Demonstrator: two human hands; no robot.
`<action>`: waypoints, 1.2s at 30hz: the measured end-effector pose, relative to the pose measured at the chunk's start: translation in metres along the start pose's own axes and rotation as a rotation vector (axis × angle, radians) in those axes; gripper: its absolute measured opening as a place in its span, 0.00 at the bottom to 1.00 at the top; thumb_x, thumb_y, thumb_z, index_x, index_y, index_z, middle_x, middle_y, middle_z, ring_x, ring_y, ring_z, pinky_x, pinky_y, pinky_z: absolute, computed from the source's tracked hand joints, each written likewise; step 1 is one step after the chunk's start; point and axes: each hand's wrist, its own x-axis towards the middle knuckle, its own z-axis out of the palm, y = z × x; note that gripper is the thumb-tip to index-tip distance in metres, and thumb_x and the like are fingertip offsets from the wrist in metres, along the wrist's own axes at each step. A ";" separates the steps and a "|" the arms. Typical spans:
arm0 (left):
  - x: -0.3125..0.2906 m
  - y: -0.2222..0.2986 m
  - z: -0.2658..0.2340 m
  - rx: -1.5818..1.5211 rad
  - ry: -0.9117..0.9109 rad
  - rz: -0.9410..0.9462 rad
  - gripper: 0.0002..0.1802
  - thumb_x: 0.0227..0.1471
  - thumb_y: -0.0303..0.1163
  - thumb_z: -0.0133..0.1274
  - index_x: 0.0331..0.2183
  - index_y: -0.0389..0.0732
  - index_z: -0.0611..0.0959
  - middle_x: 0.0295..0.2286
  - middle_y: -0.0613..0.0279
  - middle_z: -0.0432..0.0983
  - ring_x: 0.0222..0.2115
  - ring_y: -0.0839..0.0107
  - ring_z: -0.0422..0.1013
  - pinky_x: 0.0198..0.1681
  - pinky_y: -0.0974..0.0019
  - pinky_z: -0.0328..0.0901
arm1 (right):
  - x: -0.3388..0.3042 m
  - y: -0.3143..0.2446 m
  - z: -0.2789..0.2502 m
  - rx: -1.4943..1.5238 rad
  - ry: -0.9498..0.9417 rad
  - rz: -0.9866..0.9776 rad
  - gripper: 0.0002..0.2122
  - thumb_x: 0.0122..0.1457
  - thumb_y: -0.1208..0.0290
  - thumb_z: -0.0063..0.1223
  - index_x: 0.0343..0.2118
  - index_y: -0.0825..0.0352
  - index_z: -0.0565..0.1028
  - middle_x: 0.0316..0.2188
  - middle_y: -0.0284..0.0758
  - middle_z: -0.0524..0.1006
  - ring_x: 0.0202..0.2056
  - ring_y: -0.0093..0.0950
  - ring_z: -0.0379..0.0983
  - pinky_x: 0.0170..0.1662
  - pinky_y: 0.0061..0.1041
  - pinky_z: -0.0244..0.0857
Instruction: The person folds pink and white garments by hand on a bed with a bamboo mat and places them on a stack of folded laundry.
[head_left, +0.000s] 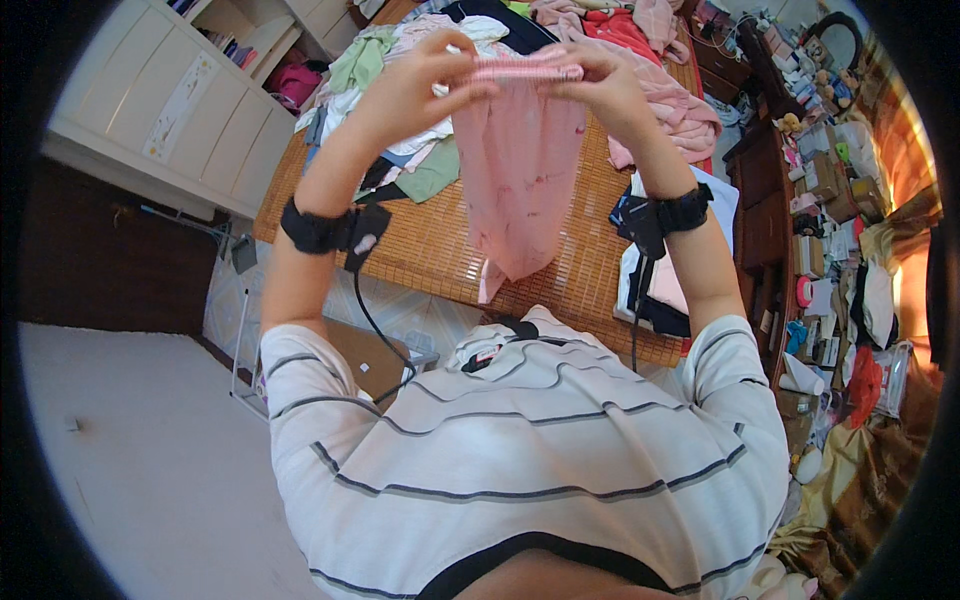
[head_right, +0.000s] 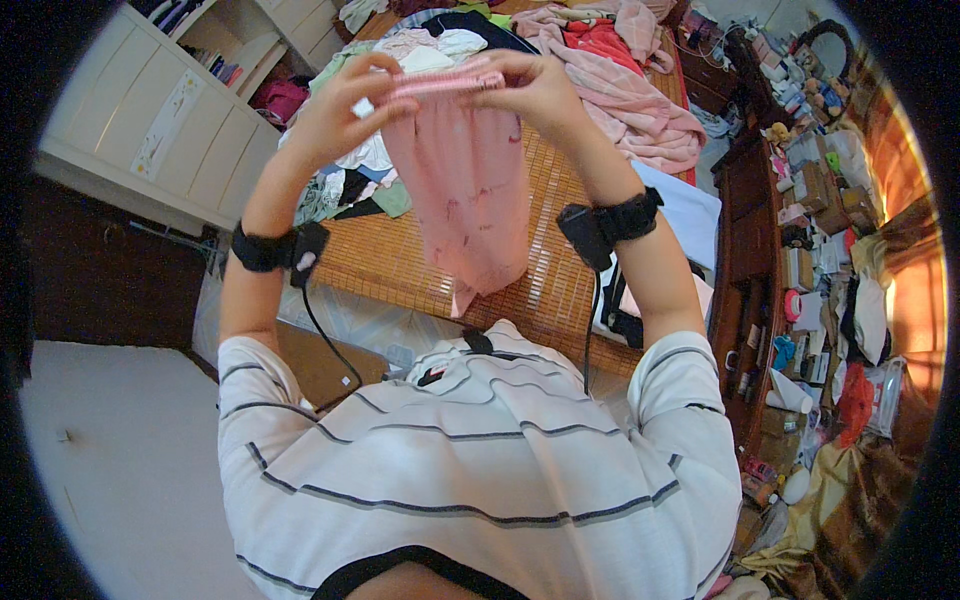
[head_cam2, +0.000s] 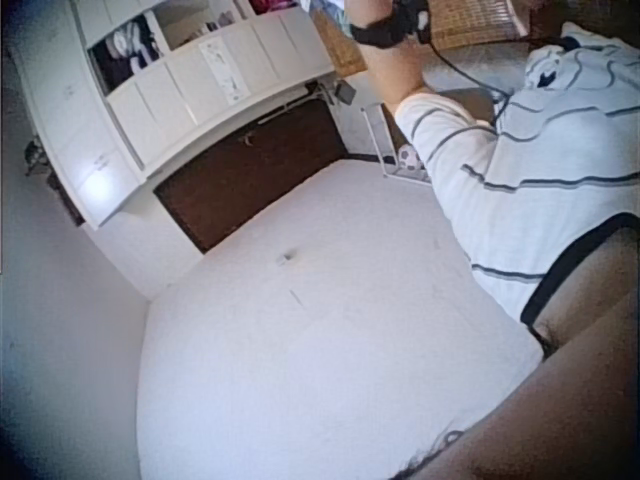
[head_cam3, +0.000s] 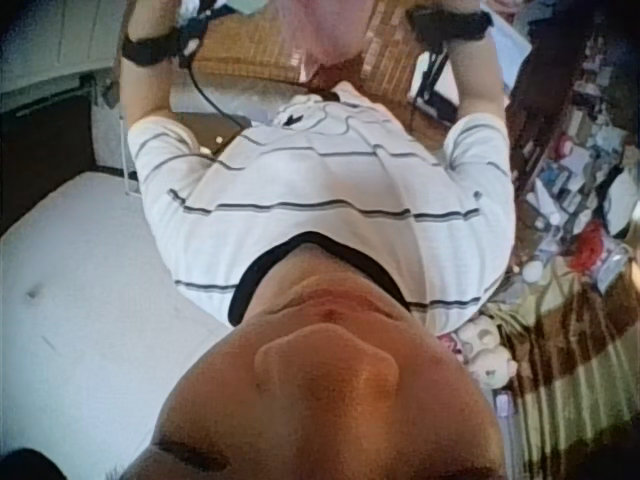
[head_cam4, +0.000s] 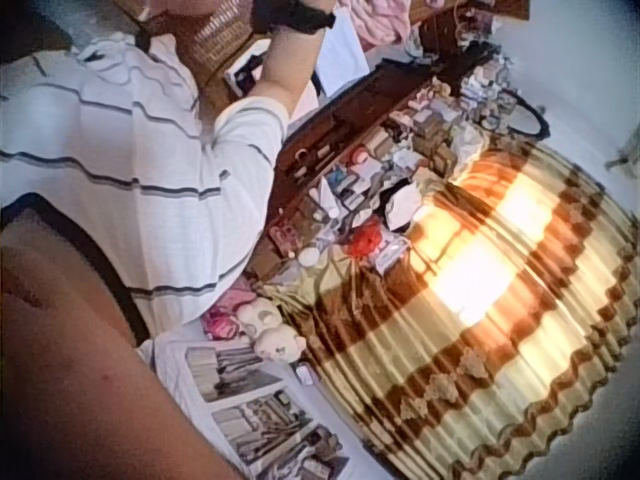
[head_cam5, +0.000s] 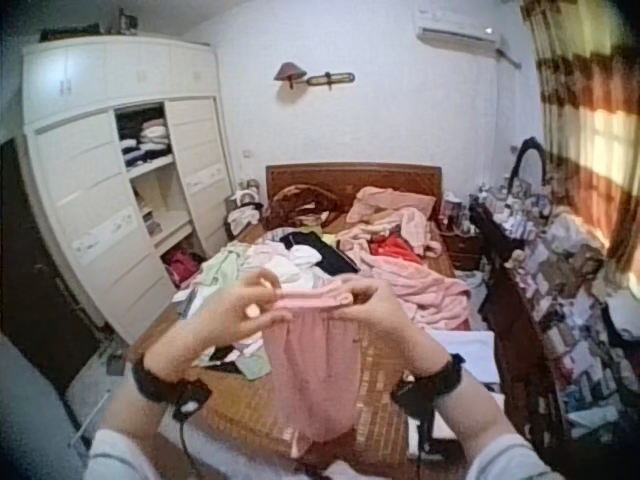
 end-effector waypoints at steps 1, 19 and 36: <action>0.007 -0.009 -0.006 0.106 -0.026 0.087 0.13 0.44 0.36 0.54 0.27 0.35 0.77 0.27 0.63 0.65 0.25 0.74 0.63 0.28 0.74 0.59 | 0.007 -0.002 -0.003 -0.015 -0.012 -0.017 0.09 0.41 0.80 0.56 0.29 0.69 0.75 0.32 0.29 0.73 0.35 0.18 0.67 0.40 0.18 0.61; 0.132 0.022 -0.089 -0.207 0.095 0.045 0.10 0.45 0.34 0.52 0.23 0.38 0.76 0.16 0.75 0.64 0.18 0.86 0.57 0.19 0.80 0.51 | 0.074 -0.134 -0.032 -0.029 0.235 -0.041 0.09 0.47 0.71 0.52 0.29 0.71 0.74 0.19 0.30 0.72 0.16 0.17 0.65 0.17 0.14 0.58; 0.131 0.012 -0.074 -0.183 0.204 0.027 0.12 0.42 0.36 0.57 0.22 0.36 0.76 0.17 0.74 0.65 0.20 0.85 0.59 0.21 0.79 0.56 | 0.081 -0.118 -0.034 -0.016 0.296 -0.125 0.06 0.46 0.70 0.53 0.21 0.67 0.73 0.17 0.26 0.70 0.17 0.15 0.62 0.20 0.14 0.55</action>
